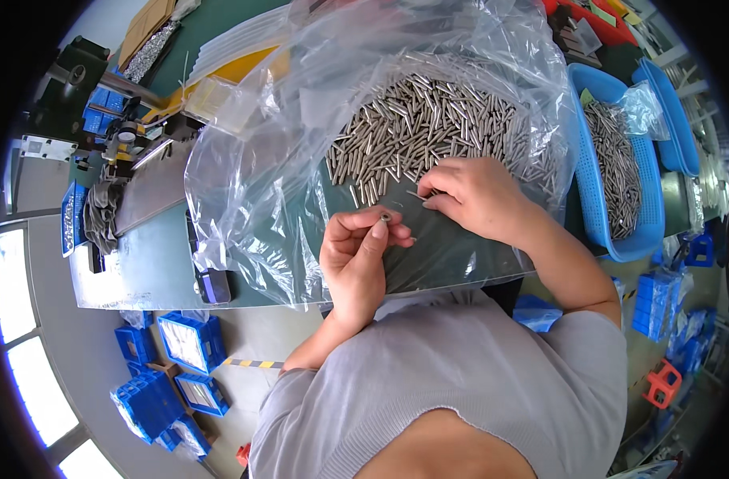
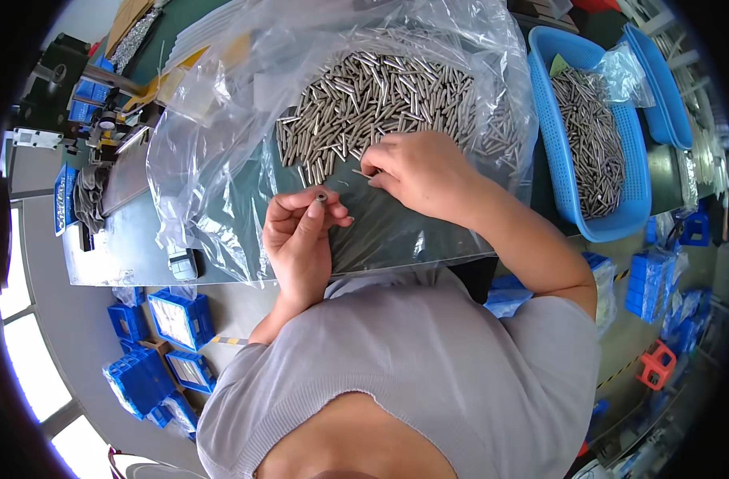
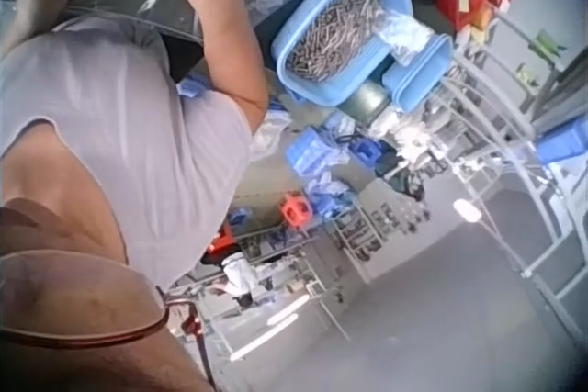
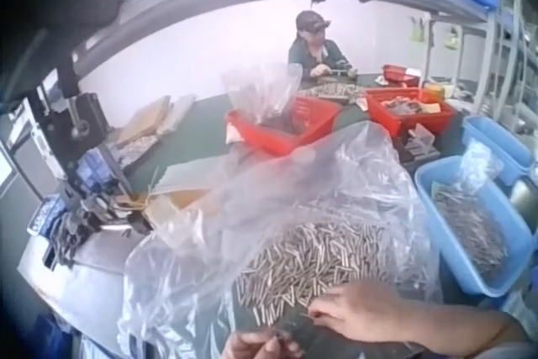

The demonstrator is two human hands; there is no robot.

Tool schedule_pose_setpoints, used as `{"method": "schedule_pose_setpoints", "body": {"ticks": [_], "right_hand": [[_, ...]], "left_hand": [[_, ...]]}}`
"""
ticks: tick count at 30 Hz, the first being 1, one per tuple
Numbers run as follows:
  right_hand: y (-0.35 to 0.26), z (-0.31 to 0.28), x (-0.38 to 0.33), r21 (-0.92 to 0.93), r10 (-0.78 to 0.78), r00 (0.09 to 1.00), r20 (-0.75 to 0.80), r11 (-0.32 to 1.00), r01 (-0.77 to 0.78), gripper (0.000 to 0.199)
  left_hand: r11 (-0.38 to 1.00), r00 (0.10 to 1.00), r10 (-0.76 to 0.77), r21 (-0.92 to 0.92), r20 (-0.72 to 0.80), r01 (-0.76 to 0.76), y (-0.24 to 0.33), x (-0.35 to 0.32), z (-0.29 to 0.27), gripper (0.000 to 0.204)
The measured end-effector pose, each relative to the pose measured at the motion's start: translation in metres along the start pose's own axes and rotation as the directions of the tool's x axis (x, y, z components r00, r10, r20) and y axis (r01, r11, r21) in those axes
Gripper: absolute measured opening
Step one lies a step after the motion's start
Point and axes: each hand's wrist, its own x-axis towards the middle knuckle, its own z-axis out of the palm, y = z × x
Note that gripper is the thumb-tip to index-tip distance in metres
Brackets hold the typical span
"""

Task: Assembling small metal pins into metal base components at an industrial workstation.

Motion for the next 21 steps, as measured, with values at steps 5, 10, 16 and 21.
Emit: {"method": "schedule_pose_setpoints", "body": {"ticks": [5, 10, 16, 21], "right_hand": [[-0.001, 0.006, 0.002, -0.076, -0.086, 0.993, -0.078, 0.994, 0.080, 0.013], [-0.009, -0.009, 0.004, 0.462, 0.092, 0.994, -0.064, 0.885, -0.052, 0.006], [-0.015, -0.007, 0.004, 0.476, 0.015, 0.997, -0.070, 0.879, 0.020, 0.006], [-0.018, -0.007, 0.002, 0.430, -0.036, 0.998, -0.058, 0.901, 0.058, 0.007]], "left_hand": [[1.000, 1.000, -0.001, 0.021, 0.021, 0.000, 0.000, -0.001, 0.000, 0.008], [0.998, 0.999, 0.003, 0.065, 0.049, -0.006, 0.001, -0.001, 0.001, 0.008], [0.989, 0.996, -0.007, 0.145, 0.084, -0.005, -0.001, -0.002, 0.001, 0.009], [0.980, 0.996, -0.005, 0.199, 0.094, -0.014, -0.002, -0.003, 0.004, 0.010]]}}
